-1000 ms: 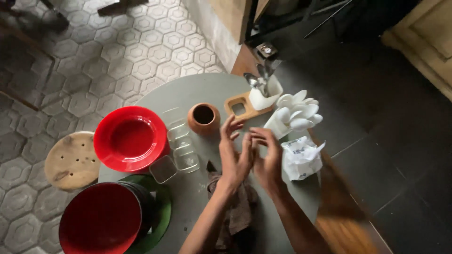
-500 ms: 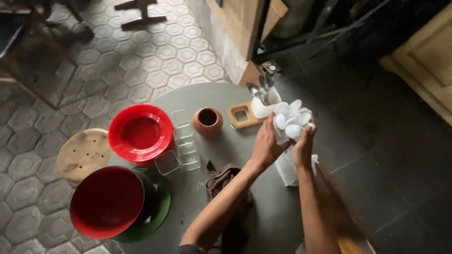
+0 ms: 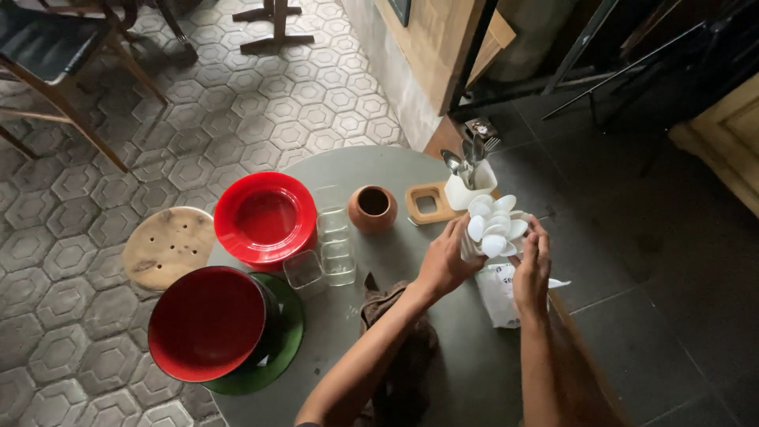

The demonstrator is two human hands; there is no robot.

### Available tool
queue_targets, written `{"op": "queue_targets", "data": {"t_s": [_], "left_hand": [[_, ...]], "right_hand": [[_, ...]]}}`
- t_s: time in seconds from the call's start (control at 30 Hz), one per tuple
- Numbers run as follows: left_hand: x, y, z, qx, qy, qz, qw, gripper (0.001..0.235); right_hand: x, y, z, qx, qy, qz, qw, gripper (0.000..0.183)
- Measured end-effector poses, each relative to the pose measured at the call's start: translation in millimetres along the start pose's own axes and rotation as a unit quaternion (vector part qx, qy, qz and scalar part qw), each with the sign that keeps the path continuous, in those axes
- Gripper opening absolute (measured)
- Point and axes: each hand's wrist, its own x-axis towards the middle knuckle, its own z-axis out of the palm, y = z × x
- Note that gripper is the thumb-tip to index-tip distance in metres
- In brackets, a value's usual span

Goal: A person is wiping plastic spoons one by one with a brown cloth and organizing them into a white container on a table.

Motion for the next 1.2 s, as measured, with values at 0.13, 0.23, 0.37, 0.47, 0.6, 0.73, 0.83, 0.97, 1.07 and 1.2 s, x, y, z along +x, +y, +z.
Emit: {"op": "queue_targets", "data": {"t_s": [0.13,0.23,0.37,0.47,0.6,0.73,0.83,0.97,1.07,1.2], "left_hand": [[-10.2,17.8,-12.1,0.009,-0.029,-0.033,0.999,0.102],[-24.3,42.0,-37.3,-0.002,-0.048,-0.051,0.998,0.105],[-59.0,8.4,-39.3,0.104,-0.047,-0.013,0.993,0.085],[-89.7,-5.5,-59.7,0.247,-0.089,-0.034,0.964,0.079],[-124.2,-83.9,-34.7,0.371,-0.167,-0.115,0.906,0.061],[-118.3,-51.9,-51.3,0.289,-0.171,-0.115,0.935,0.030],[-114.1,0.1,-70.0,0.175,-0.140,-0.071,0.972,0.021],[-107.2,5.9,-59.4,0.150,-0.070,0.003,0.986,0.023],[-105.0,4.2,-58.4,0.113,-0.062,0.075,0.989,0.036],[-108.1,31.3,-87.9,-0.017,-0.058,0.143,0.988,0.038]], "right_hand": [[0.3,-12.4,-5.2,-0.030,-0.013,-0.013,0.999,0.051],[8.4,-9.2,-8.3,-0.130,0.016,-0.012,0.991,0.043],[22.6,-7.4,-17.9,-0.161,0.015,-0.042,0.986,0.033],[36.2,6.3,-22.2,-0.194,0.003,-0.064,0.979,0.033],[33.3,1.0,-17.1,-0.225,0.037,-0.056,0.972,0.023],[24.7,-22.0,-11.0,-0.221,0.042,-0.076,0.971,0.020],[21.8,-30.9,-10.9,-0.227,0.067,-0.094,0.967,0.017],[27.6,-31.9,-15.8,-0.188,0.083,-0.142,0.968,0.014],[29.2,-44.4,-15.7,-0.147,0.087,-0.184,0.968,0.016],[32.0,-57.9,-16.0,-0.086,0.114,-0.318,0.937,0.015]]}}
